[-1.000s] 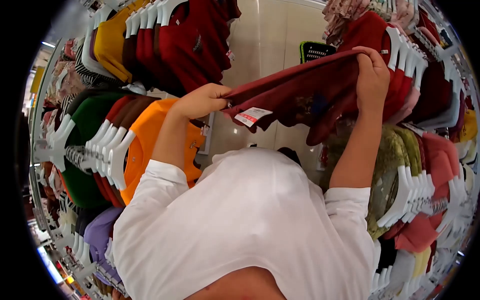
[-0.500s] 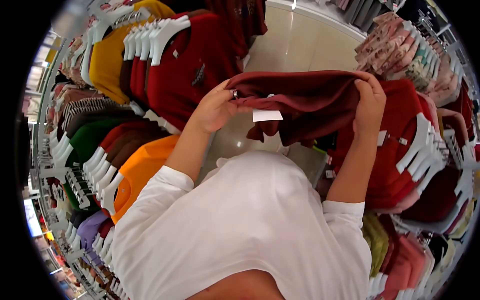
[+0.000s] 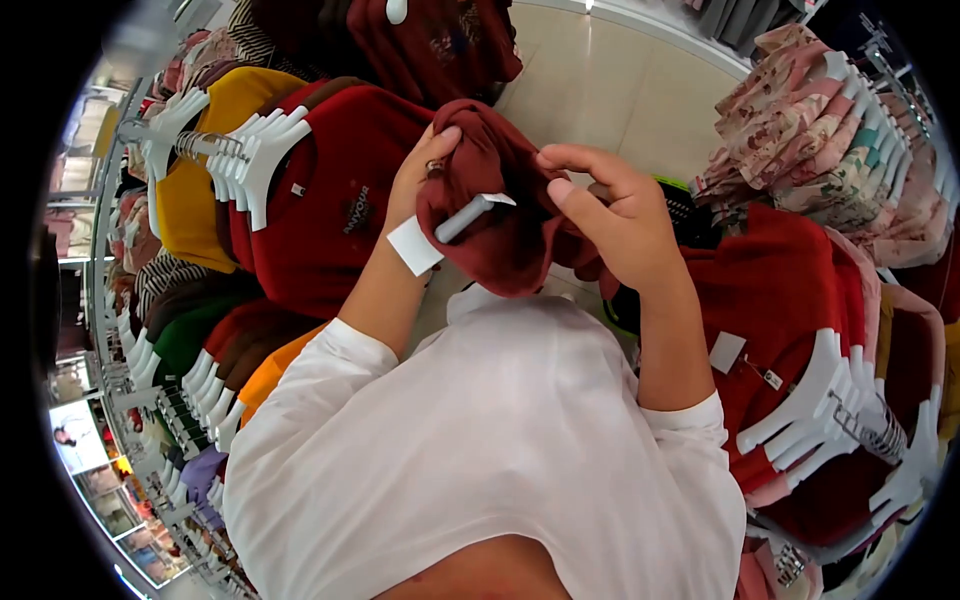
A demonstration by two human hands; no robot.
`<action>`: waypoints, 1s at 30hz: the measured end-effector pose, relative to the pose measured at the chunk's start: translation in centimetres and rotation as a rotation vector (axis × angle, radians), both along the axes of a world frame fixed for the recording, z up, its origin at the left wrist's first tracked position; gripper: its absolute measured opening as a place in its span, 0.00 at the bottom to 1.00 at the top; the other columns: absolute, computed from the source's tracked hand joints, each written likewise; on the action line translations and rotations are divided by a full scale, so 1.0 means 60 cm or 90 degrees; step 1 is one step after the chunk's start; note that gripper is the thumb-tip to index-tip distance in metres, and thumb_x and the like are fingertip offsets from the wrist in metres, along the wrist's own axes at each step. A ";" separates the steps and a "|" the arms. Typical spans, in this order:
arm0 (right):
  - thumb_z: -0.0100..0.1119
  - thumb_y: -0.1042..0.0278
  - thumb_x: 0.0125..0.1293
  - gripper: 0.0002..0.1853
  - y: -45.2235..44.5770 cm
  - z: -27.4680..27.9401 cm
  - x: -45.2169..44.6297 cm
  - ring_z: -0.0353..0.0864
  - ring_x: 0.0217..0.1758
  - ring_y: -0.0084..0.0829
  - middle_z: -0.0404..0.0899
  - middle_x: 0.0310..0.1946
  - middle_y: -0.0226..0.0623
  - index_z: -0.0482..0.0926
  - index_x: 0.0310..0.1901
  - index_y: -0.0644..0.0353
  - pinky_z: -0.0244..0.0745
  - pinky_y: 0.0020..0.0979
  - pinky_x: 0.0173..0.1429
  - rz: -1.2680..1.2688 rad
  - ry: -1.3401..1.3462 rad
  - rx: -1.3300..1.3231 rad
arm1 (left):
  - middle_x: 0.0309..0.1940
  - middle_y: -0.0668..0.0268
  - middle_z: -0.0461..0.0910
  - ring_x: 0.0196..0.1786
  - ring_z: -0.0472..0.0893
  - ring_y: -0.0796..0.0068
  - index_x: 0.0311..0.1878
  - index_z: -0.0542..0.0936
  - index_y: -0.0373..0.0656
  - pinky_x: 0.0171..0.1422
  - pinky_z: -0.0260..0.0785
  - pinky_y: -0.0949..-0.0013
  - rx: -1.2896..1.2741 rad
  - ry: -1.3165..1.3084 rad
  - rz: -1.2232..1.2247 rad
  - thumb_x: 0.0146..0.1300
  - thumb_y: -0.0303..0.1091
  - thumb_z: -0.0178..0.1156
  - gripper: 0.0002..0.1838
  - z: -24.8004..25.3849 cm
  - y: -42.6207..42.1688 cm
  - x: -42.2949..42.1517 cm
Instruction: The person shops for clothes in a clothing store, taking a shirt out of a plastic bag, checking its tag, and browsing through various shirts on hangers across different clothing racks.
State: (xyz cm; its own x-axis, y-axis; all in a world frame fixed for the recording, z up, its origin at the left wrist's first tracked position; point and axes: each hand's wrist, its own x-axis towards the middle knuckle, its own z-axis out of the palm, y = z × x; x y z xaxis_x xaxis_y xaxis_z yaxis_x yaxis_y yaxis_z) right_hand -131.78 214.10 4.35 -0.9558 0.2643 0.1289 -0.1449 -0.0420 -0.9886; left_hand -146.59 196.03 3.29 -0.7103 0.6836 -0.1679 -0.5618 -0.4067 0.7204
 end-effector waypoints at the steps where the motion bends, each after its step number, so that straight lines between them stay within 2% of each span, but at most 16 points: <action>1: 0.61 0.74 0.70 0.17 0.005 0.001 -0.012 0.82 0.45 0.20 0.84 0.50 0.33 0.80 0.60 0.63 0.77 0.23 0.49 0.021 -0.043 -0.001 | 0.47 0.66 0.82 0.48 0.84 0.70 0.59 0.75 0.46 0.52 0.80 0.66 0.027 -0.041 0.008 0.73 0.35 0.55 0.13 0.005 0.016 -0.007; 3: 0.64 0.73 0.69 0.18 0.003 0.022 -0.035 0.82 0.38 0.18 0.83 0.46 0.30 0.80 0.60 0.61 0.76 0.21 0.39 0.033 -0.171 -0.043 | 0.47 0.66 0.82 0.47 0.84 0.70 0.57 0.76 0.47 0.51 0.81 0.65 0.070 -0.103 -0.014 0.73 0.35 0.56 0.12 -0.016 0.039 -0.042; 6: 0.68 0.66 0.66 0.21 0.012 -0.005 -0.091 0.84 0.43 0.25 0.86 0.43 0.36 0.80 0.59 0.64 0.78 0.29 0.45 0.012 -0.159 0.068 | 0.45 0.66 0.83 0.45 0.85 0.68 0.54 0.77 0.49 0.49 0.82 0.63 0.079 -0.189 -0.035 0.71 0.36 0.59 0.10 -0.030 0.080 -0.088; 7: 0.69 0.62 0.65 0.20 0.016 -0.017 -0.111 0.85 0.44 0.32 0.87 0.41 0.41 0.81 0.55 0.63 0.78 0.34 0.47 -0.032 -0.124 0.107 | 0.44 0.66 0.83 0.45 0.85 0.68 0.53 0.77 0.50 0.49 0.82 0.63 0.080 -0.208 -0.055 0.71 0.36 0.59 0.10 -0.030 0.097 -0.104; 10: 0.68 0.60 0.64 0.17 0.058 -0.018 -0.169 0.85 0.40 0.39 0.85 0.39 0.43 0.82 0.49 0.61 0.77 0.36 0.45 -0.084 -0.146 0.287 | 0.44 0.66 0.82 0.45 0.85 0.68 0.52 0.77 0.51 0.48 0.83 0.62 0.066 -0.243 -0.088 0.71 0.38 0.59 0.09 -0.033 0.150 -0.152; 11: 0.66 0.61 0.65 0.13 0.072 -0.022 -0.188 0.83 0.38 0.44 0.84 0.36 0.43 0.82 0.44 0.59 0.75 0.37 0.42 -0.085 -0.129 0.328 | 0.44 0.66 0.82 0.45 0.85 0.68 0.52 0.77 0.51 0.48 0.83 0.61 0.067 -0.240 -0.093 0.71 0.39 0.59 0.09 -0.036 0.168 -0.171; 13: 0.65 0.62 0.66 0.11 0.096 -0.024 -0.226 0.83 0.38 0.44 0.84 0.36 0.42 0.82 0.43 0.59 0.75 0.38 0.42 -0.095 -0.096 0.384 | 0.42 0.66 0.83 0.44 0.85 0.68 0.50 0.76 0.51 0.46 0.82 0.63 0.054 -0.205 -0.115 0.72 0.39 0.59 0.08 -0.046 0.200 -0.220; 15: 0.63 0.65 0.67 0.08 0.116 -0.027 -0.271 0.82 0.37 0.45 0.83 0.35 0.42 0.83 0.42 0.59 0.75 0.38 0.41 -0.109 -0.030 0.430 | 0.40 0.67 0.82 0.43 0.85 0.70 0.50 0.76 0.51 0.44 0.81 0.66 0.119 -0.218 -0.193 0.72 0.40 0.59 0.08 -0.075 0.226 -0.282; 16: 0.62 0.67 0.68 0.07 0.123 -0.028 -0.293 0.80 0.36 0.37 0.82 0.34 0.38 0.82 0.42 0.60 0.74 0.35 0.40 -0.105 -0.022 0.399 | 0.39 0.68 0.82 0.42 0.84 0.71 0.50 0.76 0.51 0.43 0.81 0.68 0.148 -0.226 -0.226 0.72 0.40 0.59 0.08 -0.076 0.234 -0.308; 18: 0.62 0.70 0.70 0.05 0.139 -0.027 -0.343 0.77 0.34 0.22 0.81 0.32 0.30 0.81 0.41 0.63 0.73 0.28 0.40 -0.103 0.006 0.338 | 0.35 0.70 0.81 0.37 0.83 0.75 0.48 0.77 0.51 0.39 0.79 0.71 0.067 -0.205 -0.168 0.72 0.40 0.60 0.07 -0.066 0.252 -0.359; 20: 0.60 0.69 0.71 0.06 0.156 -0.023 -0.388 0.75 0.33 0.21 0.79 0.30 0.27 0.81 0.41 0.62 0.70 0.28 0.38 -0.090 -0.065 0.158 | 0.35 0.71 0.80 0.35 0.83 0.76 0.47 0.77 0.52 0.38 0.79 0.71 0.034 -0.141 -0.131 0.72 0.39 0.61 0.06 -0.040 0.271 -0.397; 21: 0.60 0.69 0.72 0.06 0.164 -0.024 -0.408 0.74 0.32 0.20 0.77 0.29 0.26 0.81 0.40 0.62 0.69 0.28 0.36 -0.084 -0.102 0.068 | 0.35 0.74 0.80 0.35 0.82 0.78 0.45 0.77 0.52 0.38 0.78 0.71 0.037 -0.158 -0.121 0.71 0.39 0.61 0.05 -0.018 0.276 -0.404; 24: 0.58 0.69 0.74 0.07 0.190 -0.044 -0.468 0.67 0.34 0.13 0.74 0.30 0.20 0.81 0.40 0.63 0.66 0.23 0.37 -0.055 -0.104 -0.072 | 0.35 0.74 0.80 0.35 0.82 0.79 0.44 0.77 0.52 0.38 0.78 0.72 0.072 -0.219 -0.178 0.72 0.39 0.60 0.04 -0.034 0.284 -0.463; 28: 0.58 0.70 0.74 0.07 0.215 -0.039 -0.528 0.68 0.37 0.12 0.76 0.32 0.21 0.81 0.40 0.63 0.65 0.20 0.43 0.005 -0.108 -0.161 | 0.36 0.72 0.80 0.35 0.81 0.80 0.44 0.77 0.52 0.39 0.78 0.71 0.133 -0.325 -0.167 0.73 0.39 0.60 0.04 -0.100 0.296 -0.529; 29: 0.58 0.70 0.74 0.07 0.220 -0.040 -0.541 0.68 0.37 0.12 0.76 0.33 0.21 0.81 0.40 0.64 0.65 0.20 0.44 0.019 -0.110 -0.164 | 0.37 0.73 0.78 0.38 0.81 0.81 0.48 0.77 0.51 0.41 0.77 0.72 0.078 -0.176 -0.156 0.74 0.39 0.58 0.05 -0.107 0.290 -0.540; 30: 0.58 0.69 0.74 0.07 0.225 -0.042 -0.557 0.68 0.38 0.12 0.76 0.33 0.21 0.81 0.40 0.64 0.65 0.20 0.45 0.035 -0.111 -0.167 | 0.38 0.73 0.78 0.38 0.80 0.80 0.49 0.76 0.51 0.41 0.77 0.72 0.094 -0.197 -0.146 0.75 0.39 0.58 0.06 -0.112 0.290 -0.548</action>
